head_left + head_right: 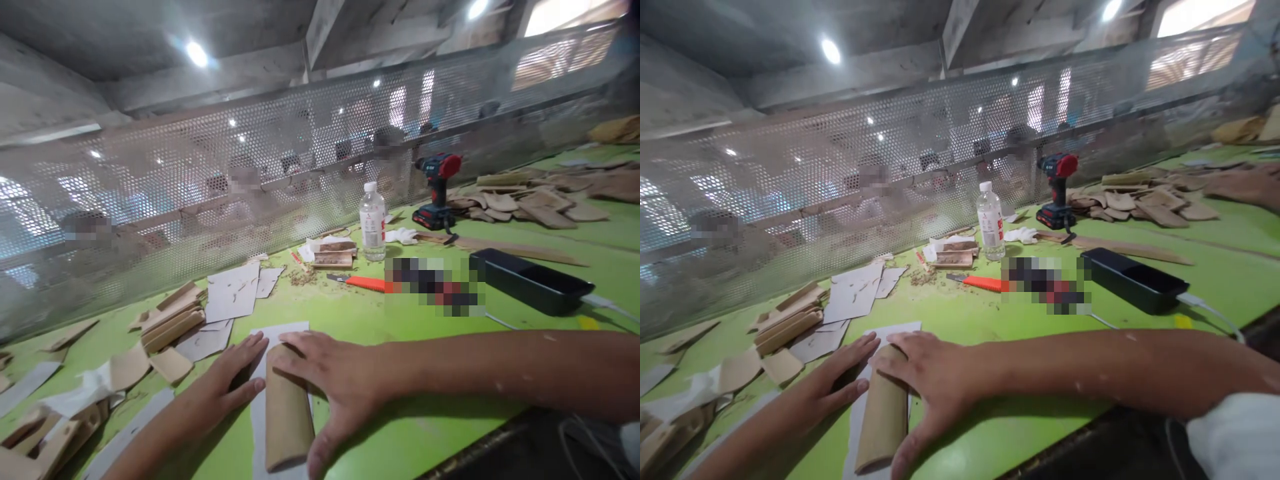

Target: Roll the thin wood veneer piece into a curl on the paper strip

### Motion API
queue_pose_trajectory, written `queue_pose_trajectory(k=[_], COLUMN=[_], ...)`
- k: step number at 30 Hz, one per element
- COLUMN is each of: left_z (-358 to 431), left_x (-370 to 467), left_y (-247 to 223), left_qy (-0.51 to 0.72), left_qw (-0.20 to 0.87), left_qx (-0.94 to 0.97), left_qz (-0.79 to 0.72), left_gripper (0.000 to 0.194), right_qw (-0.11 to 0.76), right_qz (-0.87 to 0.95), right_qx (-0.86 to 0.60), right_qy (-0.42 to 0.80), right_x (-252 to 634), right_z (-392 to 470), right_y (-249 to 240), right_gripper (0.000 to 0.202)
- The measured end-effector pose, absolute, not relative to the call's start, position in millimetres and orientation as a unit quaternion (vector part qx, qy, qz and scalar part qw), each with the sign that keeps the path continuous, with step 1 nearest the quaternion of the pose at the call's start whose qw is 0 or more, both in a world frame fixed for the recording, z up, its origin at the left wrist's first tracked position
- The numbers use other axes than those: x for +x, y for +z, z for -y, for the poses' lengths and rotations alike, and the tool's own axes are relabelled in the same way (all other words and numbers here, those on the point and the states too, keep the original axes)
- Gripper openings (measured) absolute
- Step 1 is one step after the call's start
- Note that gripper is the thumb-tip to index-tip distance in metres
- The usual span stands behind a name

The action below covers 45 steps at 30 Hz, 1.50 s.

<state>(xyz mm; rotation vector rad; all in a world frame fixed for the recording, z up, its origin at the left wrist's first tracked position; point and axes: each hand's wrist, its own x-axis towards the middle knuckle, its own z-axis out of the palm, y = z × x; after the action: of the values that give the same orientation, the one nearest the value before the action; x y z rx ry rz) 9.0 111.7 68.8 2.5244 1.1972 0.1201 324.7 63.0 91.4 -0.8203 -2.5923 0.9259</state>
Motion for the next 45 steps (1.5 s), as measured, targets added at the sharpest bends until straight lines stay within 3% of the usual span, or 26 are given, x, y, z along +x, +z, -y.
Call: queue_pose_trajectory(k=[5, 9, 12, 17, 22, 26, 31, 35, 39, 43, 45], left_z=[-105.0, -95.5, -92.4, -94.3, -94.0, -90.5, -88.5, -89.4, -90.8, -92.2, -92.3], left_x=[9.7, 9.9, 10.0, 9.6, 11.1, 16.1, 23.8, 27.7, 26.6, 24.1, 24.0], left_y=[72.8, 86.9, 91.7, 87.8, 87.9, 91.4, 91.6, 90.9, 88.2, 85.3, 85.5], left_qy=[0.048, -0.031, -0.052, -0.040, -0.049, -0.060, -0.053, -0.057, -0.059, -0.051, -0.053], left_qw=[0.156, 0.186, 0.194, 0.189, 0.198, 0.205, 0.204, 0.201, 0.206, 0.208, 0.211], left_qx=[0.893, 0.892, 0.894, 0.897, 0.884, 0.877, 0.883, 0.879, 0.883, 0.886, 0.888], left_qz=[-0.419, -0.410, -0.402, -0.398, -0.421, -0.430, -0.420, -0.429, -0.418, -0.412, -0.406], left_gripper=[0.064, 0.095, 0.102, 0.100, 0.104, 0.104, 0.104, 0.103, 0.104, 0.103, 0.103], right_qw=[0.162, 0.189, 0.185, 0.141, 0.180, 0.167, 0.208, 0.195, 0.211, 0.189, 0.207], right_qz=[0.887, 0.897, 0.909, 0.911, 0.910, 0.900, 0.928, 0.921, 0.940, 0.926, 0.935], right_qx=[-0.285, -0.275, -0.261, -0.293, -0.267, -0.332, -0.235, -0.286, -0.194, -0.269, -0.221], right_qy=[0.324, 0.292, 0.269, 0.254, 0.261, 0.229, 0.199, 0.178, 0.187, 0.186, 0.186], right_x=[317.1, 314.1, 315.5, 318.6, 315.4, 314.7, 316.5, 318.7, 319.2, 320.5, 320.9], right_z=[-64.2, -65.5, -72.5, -80.4, -76.0, -79.5, -79.0, -80.0, -79.9, -82.1, -81.2], right_y=[85.9, 77.8, 75.2, 80.8, 81.8, 79.3, 77.4, 79.5, 80.0, 80.6, 80.2], right_gripper=[0.124, 0.120, 0.116, 0.113, 0.102, 0.096, 0.090, 0.085, 0.083, 0.082, 0.078])
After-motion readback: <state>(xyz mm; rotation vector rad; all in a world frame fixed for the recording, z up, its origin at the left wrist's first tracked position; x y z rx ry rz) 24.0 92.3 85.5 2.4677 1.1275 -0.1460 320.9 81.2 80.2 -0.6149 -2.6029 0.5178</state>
